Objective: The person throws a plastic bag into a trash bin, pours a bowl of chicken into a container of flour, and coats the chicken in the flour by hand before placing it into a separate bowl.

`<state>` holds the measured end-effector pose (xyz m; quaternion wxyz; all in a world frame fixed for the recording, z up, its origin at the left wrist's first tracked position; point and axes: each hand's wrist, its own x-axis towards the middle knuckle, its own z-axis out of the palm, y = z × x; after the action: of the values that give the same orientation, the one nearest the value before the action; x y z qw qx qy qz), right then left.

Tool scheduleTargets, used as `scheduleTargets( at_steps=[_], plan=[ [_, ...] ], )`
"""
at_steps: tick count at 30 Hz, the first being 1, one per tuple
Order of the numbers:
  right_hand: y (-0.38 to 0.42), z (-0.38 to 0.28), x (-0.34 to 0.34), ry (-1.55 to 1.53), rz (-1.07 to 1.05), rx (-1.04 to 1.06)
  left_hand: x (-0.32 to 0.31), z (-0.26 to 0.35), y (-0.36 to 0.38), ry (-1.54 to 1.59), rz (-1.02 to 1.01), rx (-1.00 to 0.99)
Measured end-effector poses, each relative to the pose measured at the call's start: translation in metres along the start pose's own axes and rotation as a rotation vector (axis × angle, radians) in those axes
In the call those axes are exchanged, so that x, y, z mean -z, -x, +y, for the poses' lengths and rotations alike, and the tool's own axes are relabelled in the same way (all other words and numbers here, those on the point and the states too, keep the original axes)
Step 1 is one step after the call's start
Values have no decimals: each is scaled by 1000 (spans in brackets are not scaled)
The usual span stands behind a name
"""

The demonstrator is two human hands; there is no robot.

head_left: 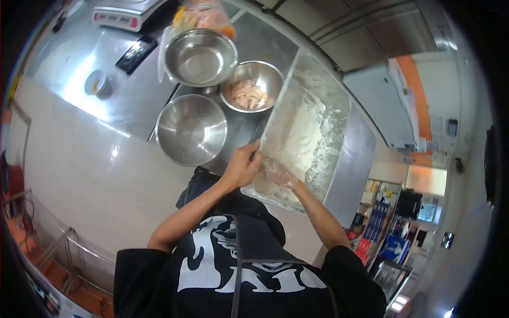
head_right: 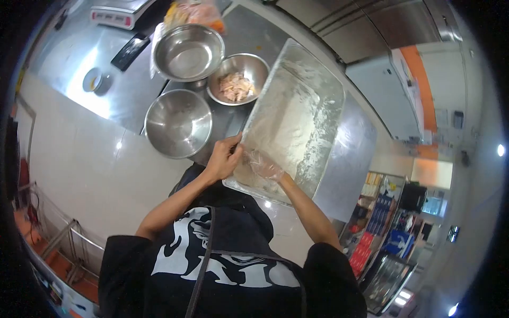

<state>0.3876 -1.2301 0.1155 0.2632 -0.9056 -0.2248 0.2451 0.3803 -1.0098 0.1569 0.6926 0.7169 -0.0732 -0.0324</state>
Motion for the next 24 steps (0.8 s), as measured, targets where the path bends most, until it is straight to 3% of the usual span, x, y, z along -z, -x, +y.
scheduleTargets(
  at_steps=[2, 4, 6, 7, 9, 10, 12, 13, 14, 16, 18, 19, 21, 22, 24],
  plan=[
    [8, 108, -51, 123, 63, 91, -1, -3, -1, 11, 18, 2],
    [-15, 123, -29, 11, 85, 114, -2, -3, -3, 6, -13, -18],
    [-41, 89, 8, -611, 247, -306, -1, 3, -2, -26, -13, 90],
    [-37, 80, 5, -624, 271, -319, -2, -1, -3, -26, -9, 37],
    [-32, 69, 3, 330, 230, 334, -3, 3, -2, -39, -23, 51],
    [-17, 74, -13, 328, 251, 317, -2, 5, -3, -44, -1, 73],
    [22, 92, -59, -368, 10, -150, -2, 5, -4, -61, -24, 58],
    [29, 22, -4, 10, -120, -40, -1, 5, -4, -76, -29, 51],
    [33, 32, -2, 5, -108, -46, -2, 5, -4, -80, -41, 46],
    [49, 80, 5, -201, 131, 42, -2, 6, -4, -64, -29, 70],
    [64, 115, 5, -396, 56, -682, -3, 5, -3, -48, -24, 79],
    [71, 108, -3, -405, 60, -682, -4, 4, -3, -29, -19, 83],
    [89, 82, -17, -988, 283, -400, -5, 2, -4, -7, -19, 74],
    [77, 54, -2, -992, 286, -397, -7, 1, -4, 23, -9, 71],
    [35, -28, 31, -582, -128, -779, -9, -1, -1, -9, 7, 52]
  ],
)
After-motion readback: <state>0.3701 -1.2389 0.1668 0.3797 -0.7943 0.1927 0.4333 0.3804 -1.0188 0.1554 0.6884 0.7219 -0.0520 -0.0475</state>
